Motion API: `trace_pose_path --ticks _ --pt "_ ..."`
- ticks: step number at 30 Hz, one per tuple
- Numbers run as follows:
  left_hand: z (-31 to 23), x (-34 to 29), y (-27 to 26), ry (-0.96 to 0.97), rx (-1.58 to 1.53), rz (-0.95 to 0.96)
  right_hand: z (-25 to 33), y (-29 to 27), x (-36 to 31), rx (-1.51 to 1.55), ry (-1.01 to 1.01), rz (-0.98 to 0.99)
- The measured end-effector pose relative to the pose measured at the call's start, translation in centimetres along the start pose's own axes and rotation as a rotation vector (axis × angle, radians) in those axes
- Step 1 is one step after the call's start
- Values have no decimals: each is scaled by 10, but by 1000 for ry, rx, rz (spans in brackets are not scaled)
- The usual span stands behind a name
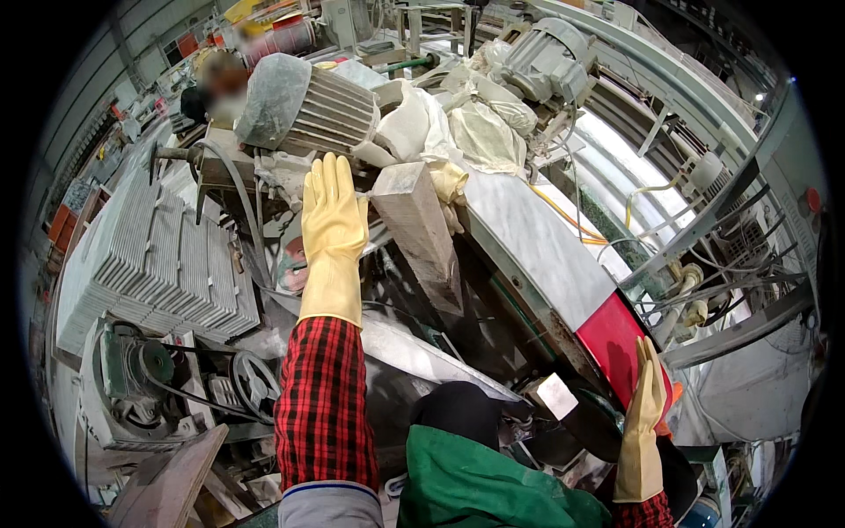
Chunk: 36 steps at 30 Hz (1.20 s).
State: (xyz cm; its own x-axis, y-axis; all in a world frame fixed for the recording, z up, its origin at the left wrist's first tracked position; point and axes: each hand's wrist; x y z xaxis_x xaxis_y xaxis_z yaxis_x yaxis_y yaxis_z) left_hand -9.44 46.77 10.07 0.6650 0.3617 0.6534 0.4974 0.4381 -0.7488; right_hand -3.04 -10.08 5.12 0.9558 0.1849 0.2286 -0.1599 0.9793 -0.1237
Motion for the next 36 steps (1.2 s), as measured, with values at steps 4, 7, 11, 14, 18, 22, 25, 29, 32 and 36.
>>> trace_pose_path --ticks 4,7,11,14,18,22,25,29,32,36 --pt "3 -1 -4 0 8 5 -2 -1 1 18 -2 2" --pt "1 0 -3 13 4 12 -5 -4 0 31 4 -6" --pt "-3 0 -10 49 -10 15 -16 -8 -2 95 22 -2" --pt "3 2 -6 138 12 -30 -10 2 -5 45 22 18" --pt "-5 7 5 5 -114 -101 2 13 -7 -38 6 1" --pt "-8 8 5 -43 -140 -137 0 8 -4 7 22 43" --pt "-13 12 5 -83 -151 -131 -2 8 -2 11 32 49" --pt "-26 16 12 -147 -114 -102 3 14 -4 -68 -6 -5" --pt "-26 15 13 -157 -72 -85 10 12 -5 -97 0 -9" --pt "-24 14 11 -151 -42 -75 1 0 -6 -98 -27 -17"
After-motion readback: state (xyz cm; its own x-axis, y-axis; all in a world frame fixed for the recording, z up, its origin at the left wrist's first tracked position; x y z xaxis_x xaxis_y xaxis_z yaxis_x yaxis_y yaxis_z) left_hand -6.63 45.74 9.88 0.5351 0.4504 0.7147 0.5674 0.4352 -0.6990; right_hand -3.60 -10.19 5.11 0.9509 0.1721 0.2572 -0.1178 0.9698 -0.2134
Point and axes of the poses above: each hand's wrist, its own x-axis towards the middle knuckle, its own y-axis out of the palm, z = x × y
